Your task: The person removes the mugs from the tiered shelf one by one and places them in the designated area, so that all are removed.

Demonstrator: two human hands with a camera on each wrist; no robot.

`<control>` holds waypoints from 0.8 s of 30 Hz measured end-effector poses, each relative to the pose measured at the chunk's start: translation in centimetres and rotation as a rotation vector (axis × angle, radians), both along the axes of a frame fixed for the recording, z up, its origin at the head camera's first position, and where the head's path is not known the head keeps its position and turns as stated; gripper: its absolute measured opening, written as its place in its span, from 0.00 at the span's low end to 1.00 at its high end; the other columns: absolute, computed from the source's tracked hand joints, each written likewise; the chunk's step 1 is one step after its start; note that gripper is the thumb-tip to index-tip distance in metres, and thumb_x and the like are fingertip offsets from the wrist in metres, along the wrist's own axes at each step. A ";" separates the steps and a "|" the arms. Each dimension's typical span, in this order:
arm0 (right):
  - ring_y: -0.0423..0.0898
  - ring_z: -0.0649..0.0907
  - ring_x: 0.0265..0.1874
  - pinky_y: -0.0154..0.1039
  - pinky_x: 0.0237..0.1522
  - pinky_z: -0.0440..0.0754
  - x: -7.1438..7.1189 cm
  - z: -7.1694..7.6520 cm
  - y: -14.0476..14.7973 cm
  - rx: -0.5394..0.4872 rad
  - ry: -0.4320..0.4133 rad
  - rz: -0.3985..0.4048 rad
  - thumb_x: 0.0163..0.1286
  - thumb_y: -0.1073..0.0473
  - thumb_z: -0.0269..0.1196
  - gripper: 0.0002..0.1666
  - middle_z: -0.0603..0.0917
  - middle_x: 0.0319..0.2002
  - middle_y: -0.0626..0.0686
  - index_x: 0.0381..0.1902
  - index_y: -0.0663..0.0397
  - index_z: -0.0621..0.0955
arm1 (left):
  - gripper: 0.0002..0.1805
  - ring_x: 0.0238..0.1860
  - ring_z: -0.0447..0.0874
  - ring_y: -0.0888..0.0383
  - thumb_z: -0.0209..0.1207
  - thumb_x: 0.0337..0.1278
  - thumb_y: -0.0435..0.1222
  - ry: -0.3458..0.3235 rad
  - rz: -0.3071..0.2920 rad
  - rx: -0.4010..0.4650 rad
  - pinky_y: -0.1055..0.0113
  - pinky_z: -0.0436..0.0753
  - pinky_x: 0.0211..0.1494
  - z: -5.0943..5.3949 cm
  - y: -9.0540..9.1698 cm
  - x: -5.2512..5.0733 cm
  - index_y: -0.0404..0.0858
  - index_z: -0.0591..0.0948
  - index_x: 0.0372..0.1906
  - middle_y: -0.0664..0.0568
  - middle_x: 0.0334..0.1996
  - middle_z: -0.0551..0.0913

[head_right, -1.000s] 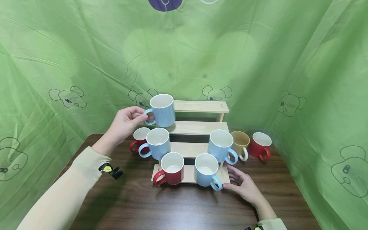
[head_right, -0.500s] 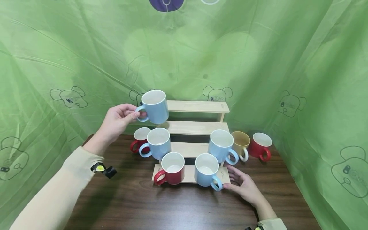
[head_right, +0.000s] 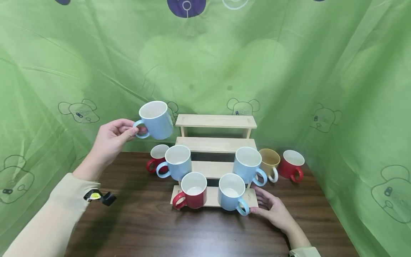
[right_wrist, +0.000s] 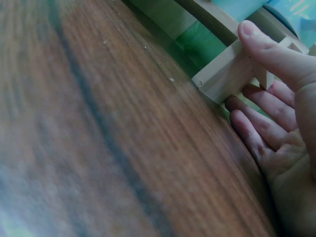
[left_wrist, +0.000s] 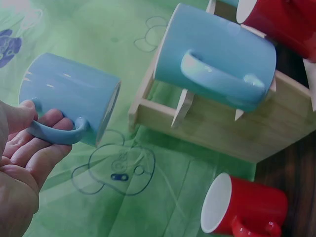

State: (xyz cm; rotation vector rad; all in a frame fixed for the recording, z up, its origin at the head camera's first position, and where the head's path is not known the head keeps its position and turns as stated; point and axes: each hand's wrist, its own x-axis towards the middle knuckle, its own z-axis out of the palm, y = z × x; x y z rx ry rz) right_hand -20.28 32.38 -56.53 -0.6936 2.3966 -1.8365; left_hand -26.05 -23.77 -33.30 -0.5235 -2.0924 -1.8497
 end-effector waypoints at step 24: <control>0.35 0.86 0.60 0.28 0.58 0.85 0.1 0.1 0.1 0.005 -0.009 0.006 0.70 0.75 0.72 0.43 0.81 0.69 0.36 0.78 0.77 0.67 | 0.07 0.44 0.95 0.62 0.66 0.72 0.23 0.026 0.140 0.109 0.73 0.91 0.50 -2.1 -6.6 1.8 0.20 0.83 0.48 0.50 0.39 0.95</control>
